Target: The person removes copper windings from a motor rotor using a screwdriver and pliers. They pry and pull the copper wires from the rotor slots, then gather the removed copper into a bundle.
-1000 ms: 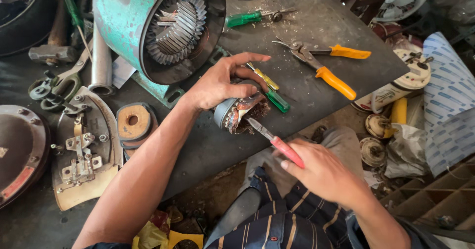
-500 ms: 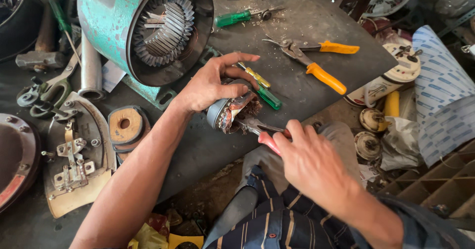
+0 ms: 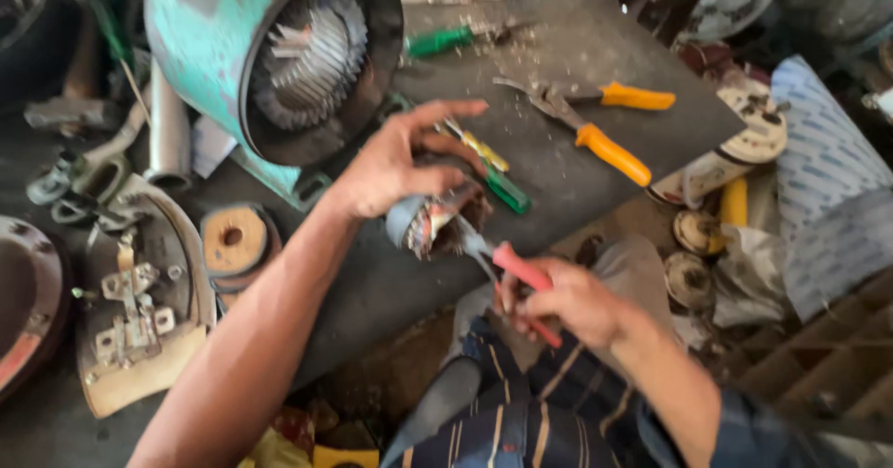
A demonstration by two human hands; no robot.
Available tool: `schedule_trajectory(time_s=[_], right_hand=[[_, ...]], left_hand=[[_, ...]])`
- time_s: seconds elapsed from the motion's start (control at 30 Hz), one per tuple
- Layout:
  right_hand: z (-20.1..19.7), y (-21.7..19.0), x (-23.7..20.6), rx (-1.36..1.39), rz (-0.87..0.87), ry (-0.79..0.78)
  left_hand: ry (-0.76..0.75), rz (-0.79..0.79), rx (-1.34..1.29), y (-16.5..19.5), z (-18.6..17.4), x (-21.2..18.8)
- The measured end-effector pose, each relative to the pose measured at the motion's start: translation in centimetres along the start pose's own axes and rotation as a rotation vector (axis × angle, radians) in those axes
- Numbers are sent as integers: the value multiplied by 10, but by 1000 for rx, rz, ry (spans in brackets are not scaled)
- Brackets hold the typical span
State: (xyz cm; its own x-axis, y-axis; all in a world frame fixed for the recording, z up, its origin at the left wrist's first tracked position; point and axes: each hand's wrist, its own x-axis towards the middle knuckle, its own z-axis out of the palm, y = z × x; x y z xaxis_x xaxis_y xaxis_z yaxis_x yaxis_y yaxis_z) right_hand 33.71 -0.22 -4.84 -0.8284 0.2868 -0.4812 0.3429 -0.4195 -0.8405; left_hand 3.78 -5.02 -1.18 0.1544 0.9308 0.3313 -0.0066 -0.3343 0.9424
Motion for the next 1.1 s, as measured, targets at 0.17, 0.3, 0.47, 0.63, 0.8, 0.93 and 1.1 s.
schedule_trajectory(time_s=[0.17, 0.3, 0.47, 0.63, 0.8, 0.93, 1.1], right_hand=[[-5, 12, -1, -46, -75, 5], [4, -6, -10, -382, 6, 107], [24, -31, -41, -1213, -238, 309], [40, -33, -67, -1571, -202, 489], [55, -14, -68, -1760, -450, 718], [62, -4, -61, -1771, -576, 834], [70, -4, -45, -1821, -700, 933]], left_hand=[[-56, 3, 24, -3, 1, 4], [-71, -7, 20, -1, -1, 2], [-84, -60, 7, 2, 0, 3], [-86, -51, 22, 5, 0, 2], [-71, -55, 57, 5, 0, 2], [-73, -30, 56, 3, 1, 2], [-80, -27, 30, 1, 0, 1]])
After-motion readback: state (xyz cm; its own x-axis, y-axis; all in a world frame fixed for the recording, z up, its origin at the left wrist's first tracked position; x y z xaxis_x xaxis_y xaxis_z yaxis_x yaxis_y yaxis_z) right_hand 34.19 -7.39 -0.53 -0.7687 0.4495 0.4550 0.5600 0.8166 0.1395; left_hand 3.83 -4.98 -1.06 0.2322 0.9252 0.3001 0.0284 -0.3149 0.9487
